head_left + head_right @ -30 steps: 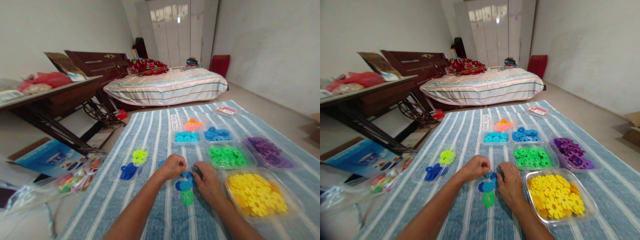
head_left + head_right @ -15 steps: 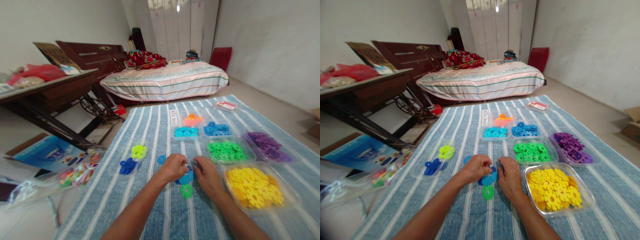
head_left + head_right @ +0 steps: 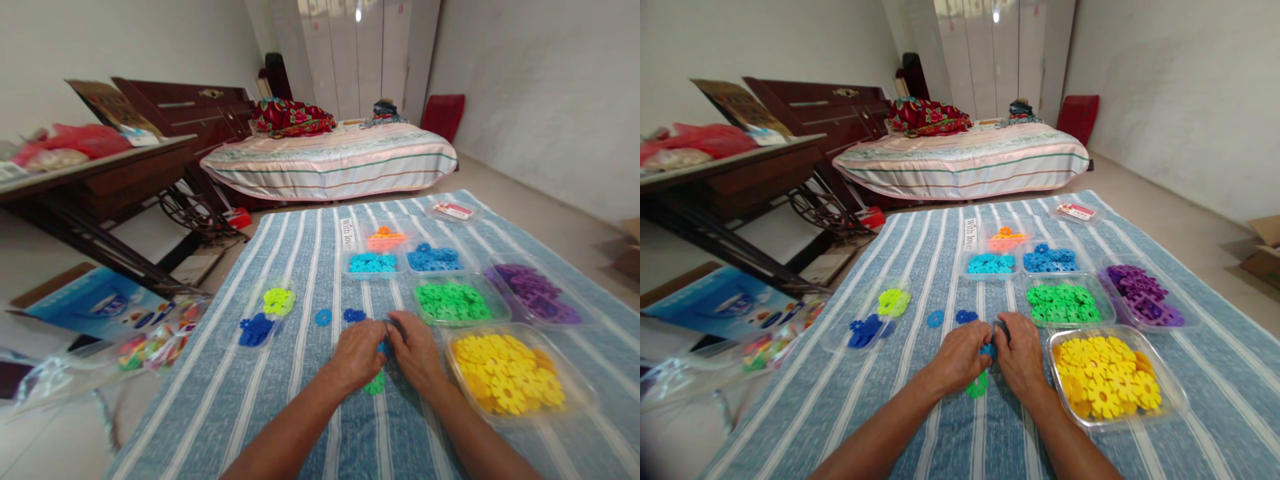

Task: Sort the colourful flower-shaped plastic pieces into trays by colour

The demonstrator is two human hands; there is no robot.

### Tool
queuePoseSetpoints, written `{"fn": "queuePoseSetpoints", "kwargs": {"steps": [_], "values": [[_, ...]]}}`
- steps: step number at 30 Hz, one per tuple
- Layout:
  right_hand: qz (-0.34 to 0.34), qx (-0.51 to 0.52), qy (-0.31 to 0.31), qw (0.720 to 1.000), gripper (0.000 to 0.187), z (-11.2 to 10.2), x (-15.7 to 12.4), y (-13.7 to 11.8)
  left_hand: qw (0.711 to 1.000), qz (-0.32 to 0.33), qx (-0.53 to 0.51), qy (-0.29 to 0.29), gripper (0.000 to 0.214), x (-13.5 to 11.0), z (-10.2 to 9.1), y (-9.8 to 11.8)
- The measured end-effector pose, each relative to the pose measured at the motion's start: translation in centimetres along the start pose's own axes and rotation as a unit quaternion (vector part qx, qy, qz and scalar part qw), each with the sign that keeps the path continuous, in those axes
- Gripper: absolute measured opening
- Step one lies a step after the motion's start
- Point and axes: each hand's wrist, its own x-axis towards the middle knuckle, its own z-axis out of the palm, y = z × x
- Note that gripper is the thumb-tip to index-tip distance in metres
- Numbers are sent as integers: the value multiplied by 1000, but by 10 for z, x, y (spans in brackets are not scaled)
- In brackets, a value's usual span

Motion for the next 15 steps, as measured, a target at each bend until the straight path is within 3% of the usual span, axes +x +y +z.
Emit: {"fn": "queuePoseSetpoints", "kwargs": {"steps": [7,12,15], "values": [[-2,-3,7,1000,26,-1,0,-3,986,-50,-158,30,7,4,-4,-14],[-7,-5,-2,1000,25,-1,1,-3,952,-97,-269,107,7,31,-39,-24],[-8,-8,2,1000,26,-1,0,-3,919,-116,-328,185,30,52,-65,-25]]}}
